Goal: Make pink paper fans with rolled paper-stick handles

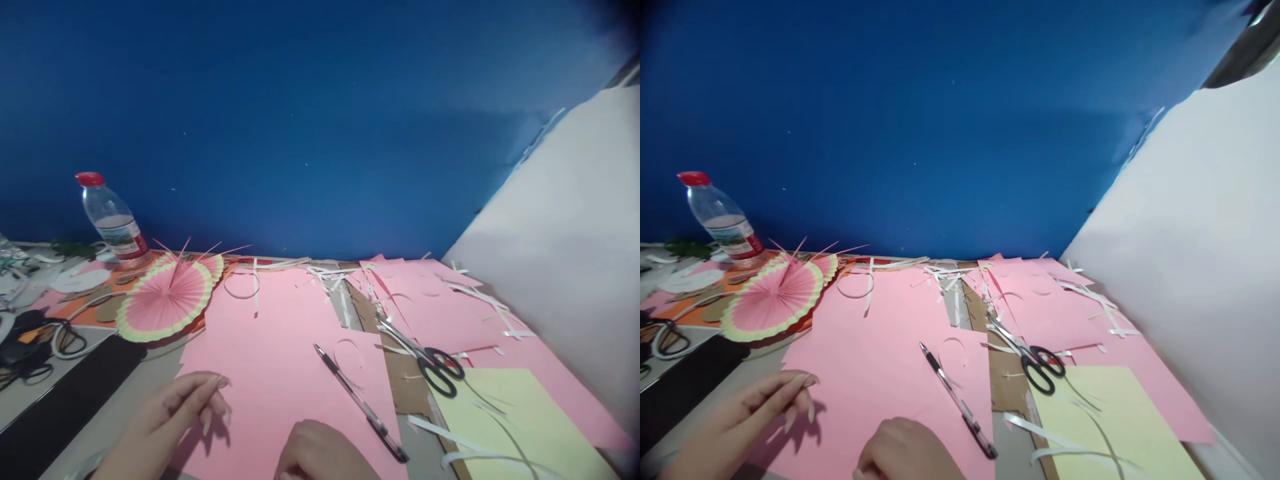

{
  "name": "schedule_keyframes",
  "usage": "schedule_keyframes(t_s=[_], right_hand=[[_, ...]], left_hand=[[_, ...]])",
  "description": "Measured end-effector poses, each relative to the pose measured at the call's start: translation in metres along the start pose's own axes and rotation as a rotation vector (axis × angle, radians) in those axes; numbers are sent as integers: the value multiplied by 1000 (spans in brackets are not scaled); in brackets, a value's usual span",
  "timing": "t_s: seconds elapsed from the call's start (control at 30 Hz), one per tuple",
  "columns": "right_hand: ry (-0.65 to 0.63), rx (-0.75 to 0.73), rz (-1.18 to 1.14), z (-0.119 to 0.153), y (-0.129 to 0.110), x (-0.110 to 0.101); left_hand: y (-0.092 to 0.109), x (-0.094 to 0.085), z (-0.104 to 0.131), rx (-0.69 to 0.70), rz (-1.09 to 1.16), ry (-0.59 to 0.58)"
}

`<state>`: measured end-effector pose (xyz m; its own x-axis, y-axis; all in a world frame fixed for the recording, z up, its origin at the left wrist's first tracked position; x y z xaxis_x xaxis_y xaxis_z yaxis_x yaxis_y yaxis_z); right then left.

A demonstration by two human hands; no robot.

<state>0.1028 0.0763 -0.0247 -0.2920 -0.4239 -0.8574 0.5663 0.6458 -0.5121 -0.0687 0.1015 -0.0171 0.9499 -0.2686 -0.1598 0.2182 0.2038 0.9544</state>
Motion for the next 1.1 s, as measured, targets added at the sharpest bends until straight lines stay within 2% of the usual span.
schedule_keyframes(t_s=[0.13,0.33,0.4,0.5,0.77,0.83,0.93,1.1], right_hand=[[-19,-29,10,-1,1,5],[35,-64,-7,5,9,14],[60,-69,-11,5,11,18],[96,-76,-12,6,12,20],[214,-88,-77,22,2,-8],[218,-93,-84,22,2,-9],[226,-108,-53,19,3,-5],[233,-132,-6,18,2,-3]], left_hand=[[14,10,1,-21,18,9],[73,49,-19,56,-258,-113],[94,67,-31,131,-322,-125],[129,99,-52,351,-436,-144],[197,192,-138,634,-603,-234],[206,207,-155,649,-655,-235],[214,220,-172,655,-713,-207],[223,228,-178,690,-768,-197]])
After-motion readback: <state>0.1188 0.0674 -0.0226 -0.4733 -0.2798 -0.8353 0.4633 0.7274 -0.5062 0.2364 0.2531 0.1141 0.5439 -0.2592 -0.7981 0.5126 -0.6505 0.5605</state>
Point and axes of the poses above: each hand's wrist, its own z-axis away from the middle knuckle, its own x-axis out of the palm, y = z × x, the point moved 7 cm from there along -z, towards the middle knuckle, and after that the axes turned 6 degrees about -y, right-handed, at the moved point
